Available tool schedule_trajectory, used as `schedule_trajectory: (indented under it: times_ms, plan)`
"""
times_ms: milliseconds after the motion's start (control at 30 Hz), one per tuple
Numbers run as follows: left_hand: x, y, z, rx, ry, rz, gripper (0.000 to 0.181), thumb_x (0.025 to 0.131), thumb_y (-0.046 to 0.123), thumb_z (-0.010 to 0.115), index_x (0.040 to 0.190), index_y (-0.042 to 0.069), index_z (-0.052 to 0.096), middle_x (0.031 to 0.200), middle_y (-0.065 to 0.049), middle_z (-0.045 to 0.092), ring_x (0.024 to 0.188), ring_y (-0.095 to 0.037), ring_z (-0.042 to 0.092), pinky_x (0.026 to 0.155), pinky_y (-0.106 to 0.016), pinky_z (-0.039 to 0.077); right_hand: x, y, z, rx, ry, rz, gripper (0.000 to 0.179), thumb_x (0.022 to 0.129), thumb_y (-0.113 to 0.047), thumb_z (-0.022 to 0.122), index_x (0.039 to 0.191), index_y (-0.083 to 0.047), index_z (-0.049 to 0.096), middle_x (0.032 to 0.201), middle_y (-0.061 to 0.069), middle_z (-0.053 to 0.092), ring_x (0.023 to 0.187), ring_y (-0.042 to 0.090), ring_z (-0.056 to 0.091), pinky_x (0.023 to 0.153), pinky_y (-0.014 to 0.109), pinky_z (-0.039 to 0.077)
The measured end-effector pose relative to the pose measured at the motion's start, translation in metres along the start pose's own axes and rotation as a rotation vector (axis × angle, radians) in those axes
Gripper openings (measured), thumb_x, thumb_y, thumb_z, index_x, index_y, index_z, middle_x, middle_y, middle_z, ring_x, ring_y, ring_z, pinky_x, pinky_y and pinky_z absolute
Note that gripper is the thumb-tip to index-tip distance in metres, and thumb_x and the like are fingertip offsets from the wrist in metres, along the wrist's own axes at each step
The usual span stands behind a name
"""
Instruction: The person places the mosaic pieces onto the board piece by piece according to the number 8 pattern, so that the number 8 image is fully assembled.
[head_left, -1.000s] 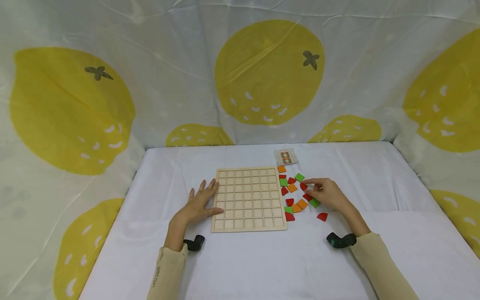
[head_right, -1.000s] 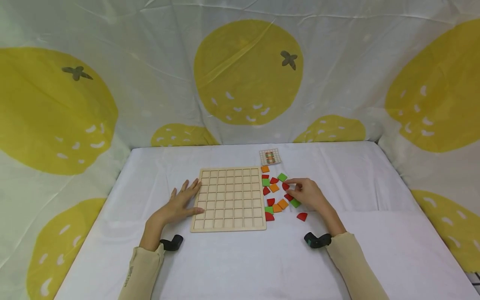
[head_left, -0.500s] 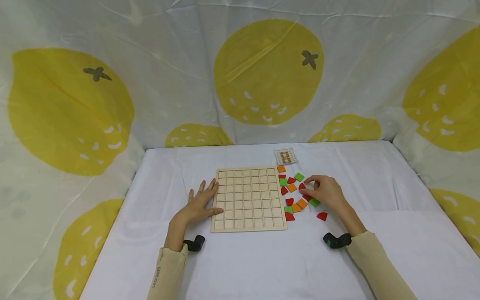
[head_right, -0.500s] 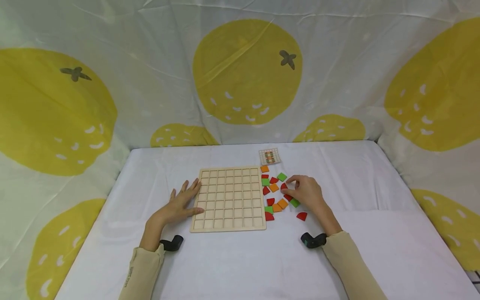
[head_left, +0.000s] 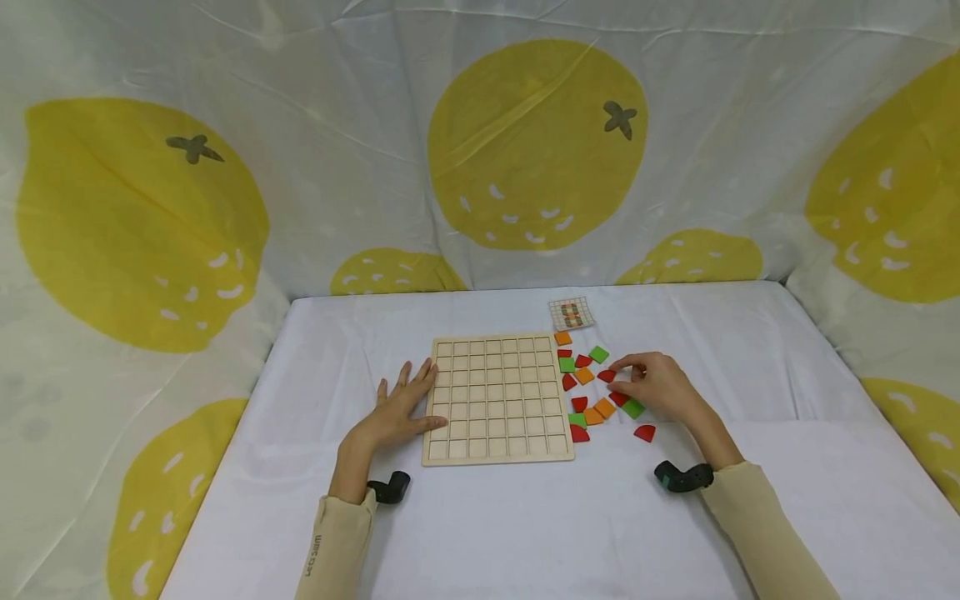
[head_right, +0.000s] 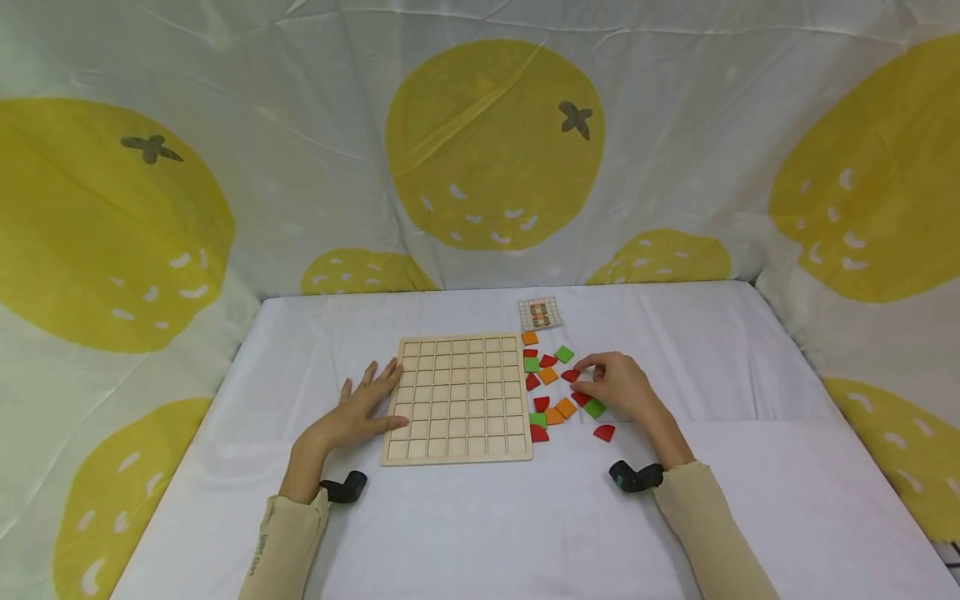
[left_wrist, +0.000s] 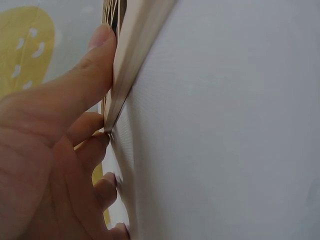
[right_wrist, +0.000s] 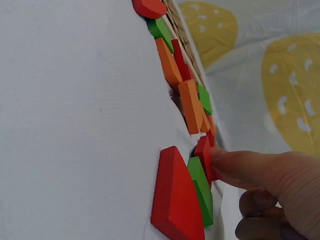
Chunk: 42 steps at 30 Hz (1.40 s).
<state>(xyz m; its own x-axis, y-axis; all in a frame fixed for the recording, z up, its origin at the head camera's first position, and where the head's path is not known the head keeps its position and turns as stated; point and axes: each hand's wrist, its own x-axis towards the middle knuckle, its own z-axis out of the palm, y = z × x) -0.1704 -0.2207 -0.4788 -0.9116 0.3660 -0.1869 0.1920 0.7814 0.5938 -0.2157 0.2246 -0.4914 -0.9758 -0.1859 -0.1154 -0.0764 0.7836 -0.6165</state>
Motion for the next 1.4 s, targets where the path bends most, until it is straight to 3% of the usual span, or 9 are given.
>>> schedule_trajectory:
  times_ms: [400,733,967,1233,1400]
  plan:
    - [0.002,-0.003,0.003,-0.011,0.016,0.024,0.097,0.095,0.041,0.073,0.164,0.002,0.017,0.175,-0.018,0.006,0.160,-0.048,-0.007,0.118,-0.079,-0.011,0.001,0.005,0.005,0.072,-0.001,0.017,0.032,0.090,-0.026,0.082,0.118,-0.012,0.079,0.064,0.001,0.040,0.066,0.021,0.043,0.055,0.025,0.032]
    - [0.003,0.004,0.004,0.040,0.021,-0.005,0.094,0.097,0.037,0.072,0.164,0.002,0.018,0.175,-0.016,0.008,0.160,-0.049,-0.005,0.117,-0.081,-0.009,0.003,0.003,0.011,0.083,0.061,-0.015,0.034,0.088,-0.031,0.084,0.112,-0.006,0.080,0.060,0.000,0.040,0.062,0.019,0.043,0.054,0.025,0.030]
    - [0.001,0.002,0.004,0.012,0.018,0.009,0.095,0.096,0.038,0.073,0.164,0.003,0.017,0.174,-0.016,0.009,0.160,-0.049,-0.006,0.117,-0.080,-0.011,0.005,-0.014,0.015,0.122,0.083,-0.027,0.032,0.089,-0.028,0.083,0.111,-0.005,0.079,0.059,-0.002,0.033,0.055,0.019,0.038,0.049,0.024,0.026]
    - [0.002,-0.011,0.011,-0.089,0.057,0.096,0.101,0.094,0.057,0.068,0.166,0.008,0.017,0.176,-0.011,0.006,0.160,-0.045,-0.013,0.113,-0.079,-0.021,0.023,-0.046,0.033,0.179,0.037,-0.102,0.031,0.089,-0.029,0.083,0.109,-0.006,0.080,0.057,-0.003,0.036,0.052,0.016,0.038,0.050,0.022,0.026]
    - [0.000,-0.006,0.008,-0.087,0.045,0.065,0.101,0.093,0.054,0.071,0.165,0.006,0.018,0.175,-0.013,0.008,0.160,-0.046,-0.011,0.114,-0.079,-0.019,0.037,-0.065,0.051,0.175,0.027,-0.170,0.029,0.088,-0.029,0.084,0.106,-0.006,0.080,0.054,-0.004,0.033,0.047,0.013,0.039,0.048,0.022,0.027]
